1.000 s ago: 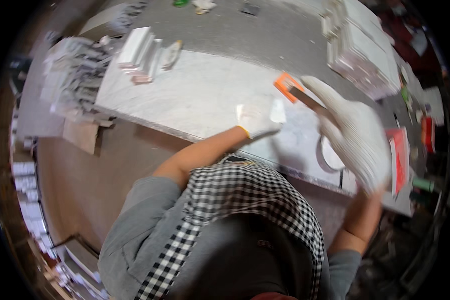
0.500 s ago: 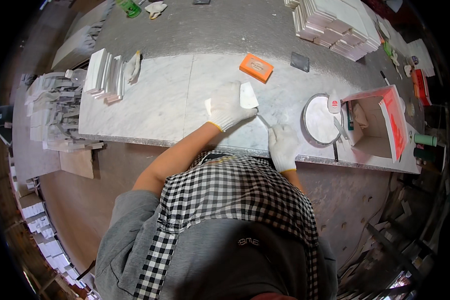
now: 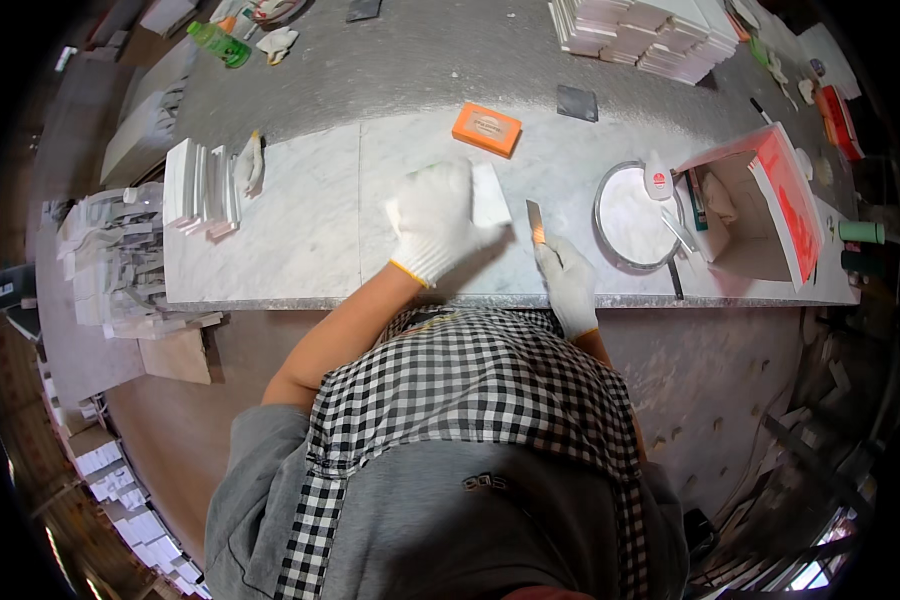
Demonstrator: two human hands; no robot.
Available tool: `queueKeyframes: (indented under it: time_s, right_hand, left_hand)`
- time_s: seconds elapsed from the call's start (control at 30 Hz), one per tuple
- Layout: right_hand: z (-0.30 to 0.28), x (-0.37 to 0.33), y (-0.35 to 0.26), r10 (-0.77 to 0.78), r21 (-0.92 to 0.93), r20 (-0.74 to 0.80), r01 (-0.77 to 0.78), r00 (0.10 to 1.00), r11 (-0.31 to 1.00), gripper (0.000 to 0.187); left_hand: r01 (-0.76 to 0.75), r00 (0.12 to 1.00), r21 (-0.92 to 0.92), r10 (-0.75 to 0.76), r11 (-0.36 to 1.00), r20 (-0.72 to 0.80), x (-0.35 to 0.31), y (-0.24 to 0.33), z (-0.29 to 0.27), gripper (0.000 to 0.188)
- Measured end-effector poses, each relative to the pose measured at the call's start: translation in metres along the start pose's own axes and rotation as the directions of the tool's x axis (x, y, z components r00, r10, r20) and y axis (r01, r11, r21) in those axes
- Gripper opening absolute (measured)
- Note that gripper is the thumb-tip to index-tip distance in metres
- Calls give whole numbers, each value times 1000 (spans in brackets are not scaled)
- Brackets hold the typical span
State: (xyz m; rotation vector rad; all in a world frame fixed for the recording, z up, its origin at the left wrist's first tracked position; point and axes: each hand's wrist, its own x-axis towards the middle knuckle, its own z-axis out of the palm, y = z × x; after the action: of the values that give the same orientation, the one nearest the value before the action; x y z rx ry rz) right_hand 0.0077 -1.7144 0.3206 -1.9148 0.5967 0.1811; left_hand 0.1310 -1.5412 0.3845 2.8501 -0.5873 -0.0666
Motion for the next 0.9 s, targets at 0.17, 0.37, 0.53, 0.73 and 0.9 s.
queueKeyframes:
  time_s: [0.17,0.37,0.53,0.73,0.9]
  right_hand:
    - [6,4,14,-61,184,-16,63,998,981,30]
    - [-13,-4,9,58,20,-39,-57,998,998,28]
    - [-3,-6,31,-94,-65,-44,91,995,994,28]
    - [6,-7,31,-239,-198,-75,221,968,955,29]
    - [-1,-7,29,-196,-234,-74,174,978,957,26]
  left_hand:
    - [-3,922,-127,52,992,385,-25,32,17,77]
    - [-230,961,71,215,971,172,-32,20,62,75]
    - [-216,955,164,174,962,241,-25,25,61,86]
    - [-255,957,137,229,957,179,-31,17,65,102]
    - [-272,944,114,242,955,226,-29,12,65,108]
